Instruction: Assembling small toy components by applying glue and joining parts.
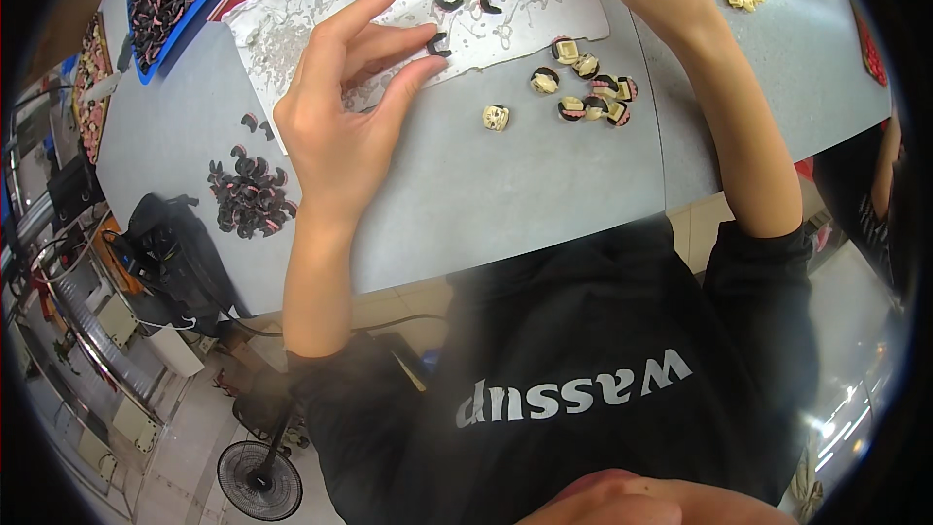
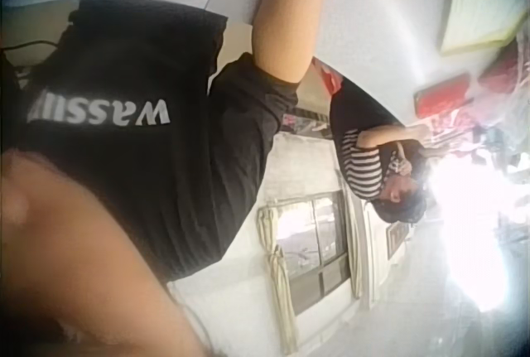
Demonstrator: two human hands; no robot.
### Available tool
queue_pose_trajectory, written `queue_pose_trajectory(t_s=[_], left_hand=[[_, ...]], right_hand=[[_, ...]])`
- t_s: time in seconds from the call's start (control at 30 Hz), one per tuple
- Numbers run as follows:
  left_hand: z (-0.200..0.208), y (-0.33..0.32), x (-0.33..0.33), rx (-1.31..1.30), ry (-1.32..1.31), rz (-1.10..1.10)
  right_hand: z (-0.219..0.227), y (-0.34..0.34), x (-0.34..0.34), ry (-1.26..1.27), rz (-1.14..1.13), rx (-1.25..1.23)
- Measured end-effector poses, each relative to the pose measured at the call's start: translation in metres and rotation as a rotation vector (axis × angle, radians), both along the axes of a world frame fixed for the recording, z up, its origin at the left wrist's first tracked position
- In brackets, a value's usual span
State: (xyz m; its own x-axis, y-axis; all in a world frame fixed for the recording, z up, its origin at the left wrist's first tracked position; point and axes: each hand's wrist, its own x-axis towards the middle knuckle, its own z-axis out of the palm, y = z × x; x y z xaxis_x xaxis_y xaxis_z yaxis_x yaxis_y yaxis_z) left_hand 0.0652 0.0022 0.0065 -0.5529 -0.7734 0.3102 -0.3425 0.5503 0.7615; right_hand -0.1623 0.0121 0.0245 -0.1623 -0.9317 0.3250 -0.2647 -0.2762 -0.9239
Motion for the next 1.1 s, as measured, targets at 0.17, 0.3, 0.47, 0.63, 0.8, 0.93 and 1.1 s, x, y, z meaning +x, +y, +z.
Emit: queue_pose_trajectory(t_s=[0.17, 0.3, 0.47, 0.63, 0.8, 0.93, 1.1], left_hand=[[0.000, 0.000, -0.001, 0.000, -0.005, -0.001], [0.000, 0.000, -0.001, -0.019, -0.003, -0.010], [-0.001, -0.001, -0.001, -0.062, 0.025, -0.015], [-0.001, -0.001, -0.006, -0.037, 0.057, -0.024], [0.005, 0.004, 0.001, -0.017, 0.045, 0.011], [0.008, 0.002, -0.001, -0.182, 0.086, -0.056], [0.010, 0.005, 0.002, -0.282, 0.221, -0.219]], right_hand=[[-0.001, -0.002, -0.005, -0.020, -0.009, -0.041], [0.004, -0.006, -0.012, -0.242, -0.060, 0.032], [0.019, -0.004, -0.024, -0.308, -0.075, -0.077], [0.049, 0.014, -0.039, 0.131, 0.017, 0.005], [0.041, 0.040, -0.017, 0.603, 0.002, 0.052], [-0.008, 0.048, -0.030, 0.647, 0.000, 0.064], [0.009, 0.051, -0.027, 0.693, 0.072, 0.078]])
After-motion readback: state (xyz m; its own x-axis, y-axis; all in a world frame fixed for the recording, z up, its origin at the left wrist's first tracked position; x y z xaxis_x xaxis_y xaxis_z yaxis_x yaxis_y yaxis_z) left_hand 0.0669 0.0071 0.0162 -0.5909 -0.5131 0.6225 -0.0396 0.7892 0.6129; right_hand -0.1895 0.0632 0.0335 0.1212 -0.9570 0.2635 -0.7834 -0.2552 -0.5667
